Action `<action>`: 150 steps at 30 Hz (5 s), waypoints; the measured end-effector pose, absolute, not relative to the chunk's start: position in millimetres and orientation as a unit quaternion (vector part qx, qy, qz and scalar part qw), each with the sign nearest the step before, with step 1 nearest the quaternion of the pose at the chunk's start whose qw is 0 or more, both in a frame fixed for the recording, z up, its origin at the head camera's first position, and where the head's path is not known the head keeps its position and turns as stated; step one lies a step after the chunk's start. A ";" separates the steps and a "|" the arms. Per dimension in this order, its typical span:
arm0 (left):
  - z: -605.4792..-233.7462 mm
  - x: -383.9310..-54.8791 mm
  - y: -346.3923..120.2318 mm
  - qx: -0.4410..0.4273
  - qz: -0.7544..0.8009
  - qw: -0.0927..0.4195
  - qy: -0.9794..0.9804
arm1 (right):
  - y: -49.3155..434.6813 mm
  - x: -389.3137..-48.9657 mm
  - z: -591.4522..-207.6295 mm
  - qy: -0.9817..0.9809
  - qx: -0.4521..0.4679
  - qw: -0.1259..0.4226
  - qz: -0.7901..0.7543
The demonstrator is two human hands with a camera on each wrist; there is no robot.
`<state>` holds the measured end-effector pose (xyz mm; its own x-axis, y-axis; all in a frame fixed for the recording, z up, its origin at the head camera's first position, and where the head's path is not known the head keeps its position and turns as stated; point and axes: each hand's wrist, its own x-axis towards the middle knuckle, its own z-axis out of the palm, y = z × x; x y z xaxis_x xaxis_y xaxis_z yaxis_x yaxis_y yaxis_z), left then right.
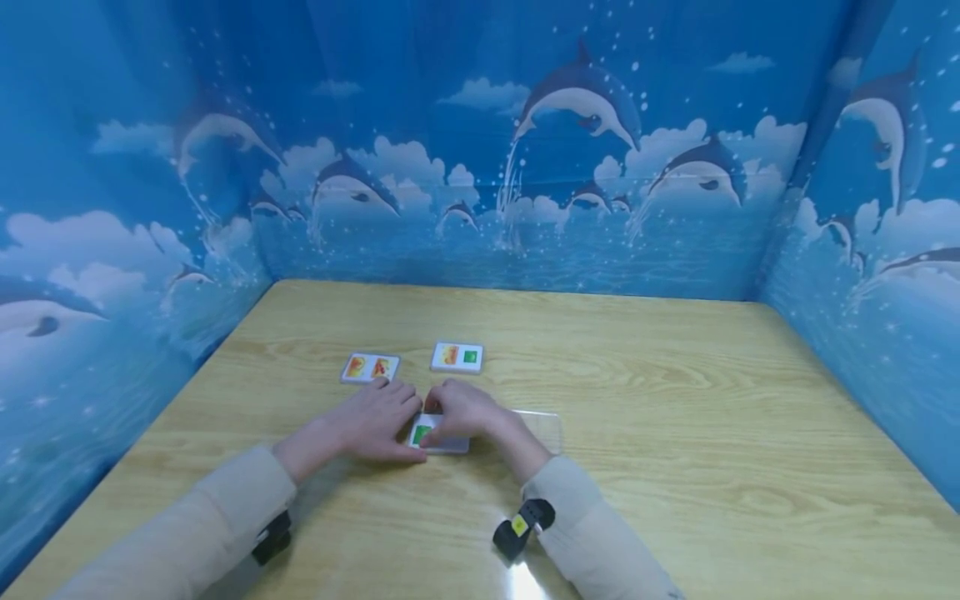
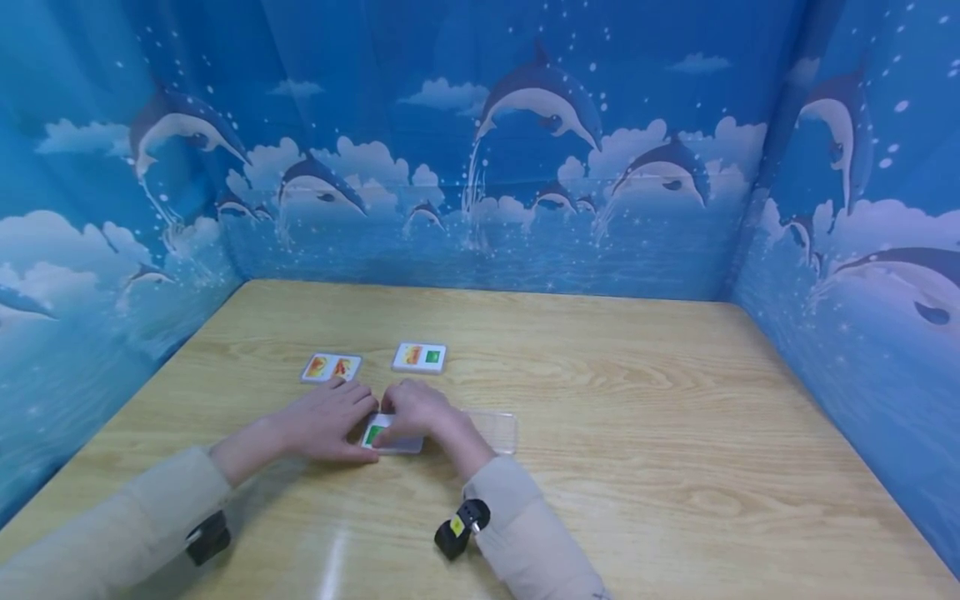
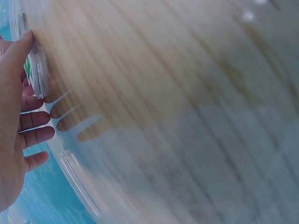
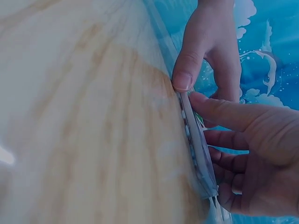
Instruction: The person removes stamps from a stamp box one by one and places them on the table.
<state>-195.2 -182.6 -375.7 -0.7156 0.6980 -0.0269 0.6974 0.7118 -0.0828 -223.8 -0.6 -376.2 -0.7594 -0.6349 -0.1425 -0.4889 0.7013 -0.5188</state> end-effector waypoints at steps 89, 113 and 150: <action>-374.2 -193.9 -180.4 -0.345 0.050 -0.027 -0.937 | 8.2 -258.0 -377.3 0.874 -0.148 0.170 -0.430; -374.5 -194.6 -178.7 -0.344 0.051 -0.030 -0.937 | 3.8 -256.9 -381.8 0.888 -0.126 0.175 -0.407; -354.3 -207.2 -149.3 -0.301 0.035 0.070 -0.950 | 59.7 -264.0 -351.7 0.912 -0.254 0.098 -0.306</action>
